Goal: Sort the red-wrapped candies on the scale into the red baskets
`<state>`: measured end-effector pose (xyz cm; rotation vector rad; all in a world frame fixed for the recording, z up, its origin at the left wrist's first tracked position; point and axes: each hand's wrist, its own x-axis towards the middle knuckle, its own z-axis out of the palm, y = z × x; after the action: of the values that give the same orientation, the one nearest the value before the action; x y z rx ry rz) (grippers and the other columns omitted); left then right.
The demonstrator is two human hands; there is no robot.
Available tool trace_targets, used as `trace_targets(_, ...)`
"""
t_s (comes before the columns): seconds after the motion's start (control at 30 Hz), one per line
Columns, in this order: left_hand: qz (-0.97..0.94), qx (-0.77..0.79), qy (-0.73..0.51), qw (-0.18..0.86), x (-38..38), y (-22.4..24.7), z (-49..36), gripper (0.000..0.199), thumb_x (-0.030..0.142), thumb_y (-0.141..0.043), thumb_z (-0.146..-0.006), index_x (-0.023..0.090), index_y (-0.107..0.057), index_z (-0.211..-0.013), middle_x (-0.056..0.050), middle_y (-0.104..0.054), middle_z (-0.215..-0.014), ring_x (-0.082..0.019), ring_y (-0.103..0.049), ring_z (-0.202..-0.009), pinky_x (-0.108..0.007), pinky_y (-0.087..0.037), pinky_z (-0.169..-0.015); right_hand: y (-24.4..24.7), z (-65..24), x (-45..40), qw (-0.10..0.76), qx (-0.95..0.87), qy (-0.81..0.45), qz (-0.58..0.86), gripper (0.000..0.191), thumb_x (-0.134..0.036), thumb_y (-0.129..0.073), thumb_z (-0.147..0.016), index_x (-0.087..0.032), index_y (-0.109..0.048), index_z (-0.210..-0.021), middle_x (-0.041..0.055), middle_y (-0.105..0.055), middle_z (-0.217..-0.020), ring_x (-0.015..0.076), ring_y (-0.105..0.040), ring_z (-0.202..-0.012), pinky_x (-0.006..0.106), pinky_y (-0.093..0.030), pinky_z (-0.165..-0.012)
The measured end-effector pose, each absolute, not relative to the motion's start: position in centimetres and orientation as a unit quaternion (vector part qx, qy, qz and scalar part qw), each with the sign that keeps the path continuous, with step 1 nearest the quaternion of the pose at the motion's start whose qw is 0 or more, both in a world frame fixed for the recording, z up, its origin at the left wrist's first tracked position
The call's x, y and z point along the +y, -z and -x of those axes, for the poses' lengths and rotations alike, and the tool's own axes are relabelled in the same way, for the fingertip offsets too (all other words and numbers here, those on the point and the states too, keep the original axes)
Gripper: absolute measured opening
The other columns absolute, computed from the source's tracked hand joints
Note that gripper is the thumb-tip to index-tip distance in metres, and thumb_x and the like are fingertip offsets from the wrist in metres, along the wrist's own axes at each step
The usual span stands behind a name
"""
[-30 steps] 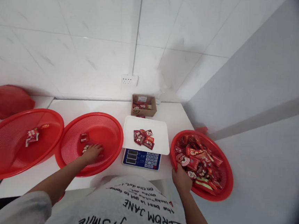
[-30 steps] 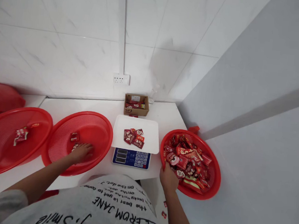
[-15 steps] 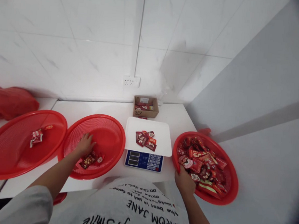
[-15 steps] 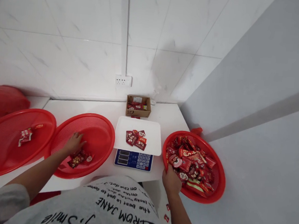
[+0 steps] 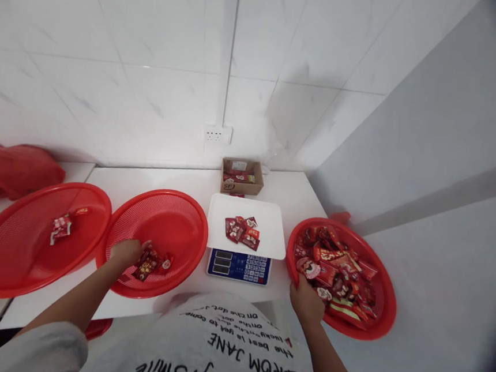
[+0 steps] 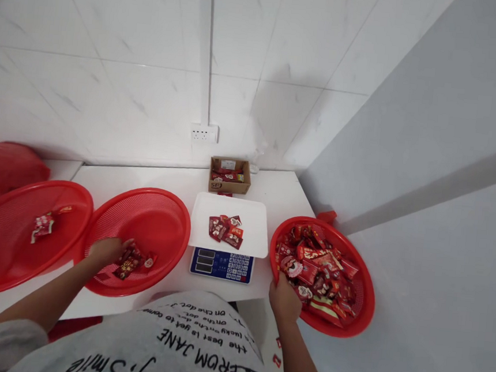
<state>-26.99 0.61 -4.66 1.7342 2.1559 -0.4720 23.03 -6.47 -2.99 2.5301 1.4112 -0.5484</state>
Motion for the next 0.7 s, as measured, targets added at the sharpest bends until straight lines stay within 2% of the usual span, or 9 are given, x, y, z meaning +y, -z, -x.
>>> trace_targets(0.1,-0.580,0.771,0.200,0.171,0.6,3.9,26.0,0.064,0.059,-0.024,-0.085,0.011,-0.068,-0.088,-0.020,-0.067,-0.084,-0.035,-0.061,-0.089,-0.044,-0.045,-0.072,3.0,-23.0,-6.4,0.103,0.477,0.185,-0.853,0.044,-0.032,-0.028,-0.088,-0.022,-0.039,-0.130,0.0133,-0.064,-0.110,0.0272,-0.064,-0.090,0.038,-0.047,-0.072)
trace_targets(0.23,-0.679,0.718,0.115,0.102,0.3,3.8,23.3,0.050,0.048,-0.032,-0.087,0.012,-0.059,-0.108,-0.018,-0.060,-0.110,-0.032,-0.051,-0.108,-0.043,-0.041,-0.085,3.1,-23.1,-6.5,0.094,0.482,0.186,-0.851,0.045,-0.032,-0.027,-0.088,-0.023,-0.038,-0.131,0.0129,-0.064,-0.110,0.0274,-0.064,-0.090,0.039,-0.047,-0.072)
trace_targets(0.33,-0.781,0.605,0.062,0.145,-0.4,4.5,21.0,0.037,0.039,-0.037,-0.087,0.017,-0.062,-0.101,-0.013,-0.059,-0.110,-0.025,-0.052,-0.105,-0.036,-0.038,-0.090,3.4,-23.2,-6.5,0.092,0.484,0.181,-0.851,0.043,-0.032,-0.027,-0.088,-0.023,-0.041,-0.128,0.0128,-0.063,-0.113,0.0275,-0.064,-0.093,0.038,-0.047,-0.072)
trace_targets(0.43,-0.821,0.533,0.077,0.190,-1.4,5.1,19.7,0.032,0.033,-0.037,-0.086,0.018,-0.066,-0.087,-0.012,-0.061,-0.100,-0.024,-0.055,-0.096,-0.036,-0.040,-0.086,3.5,-23.2,-6.6,0.091,0.493,0.171,-0.848,0.040,-0.031,-0.028,-0.089,-0.021,-0.044,-0.124,0.0129,-0.065,-0.108,0.0268,-0.064,-0.092,0.037,-0.047,-0.073)
trace_targets(0.57,-0.810,0.537,0.113,0.209,-2.2,5.4,20.1,0.033,0.027,-0.036,-0.085,0.016,-0.066,-0.080,-0.014,-0.062,-0.091,-0.026,-0.059,-0.084,-0.038,-0.043,-0.077,3.5,-23.0,-6.7,0.089,0.492,0.161,-0.851,0.040,-0.032,-0.028,-0.089,-0.020,-0.045,-0.123,0.0131,-0.067,-0.103,0.0272,-0.064,-0.090,0.039,-0.046,-0.075)
trace_targets(0.7,-0.787,0.561,0.113,0.229,-2.2,5.7,21.0,0.028,0.026,-0.041,-0.082,0.015,-0.066,-0.075,-0.015,-0.064,-0.086,-0.028,-0.060,-0.081,-0.040,-0.044,-0.076,3.7,-23.6,-6.6,0.056,0.491,0.202,-0.845,0.044,-0.037,-0.029,-0.089,-0.020,-0.043,-0.128,0.0144,-0.064,-0.109,0.0274,-0.063,-0.096,0.041,-0.045,-0.080)
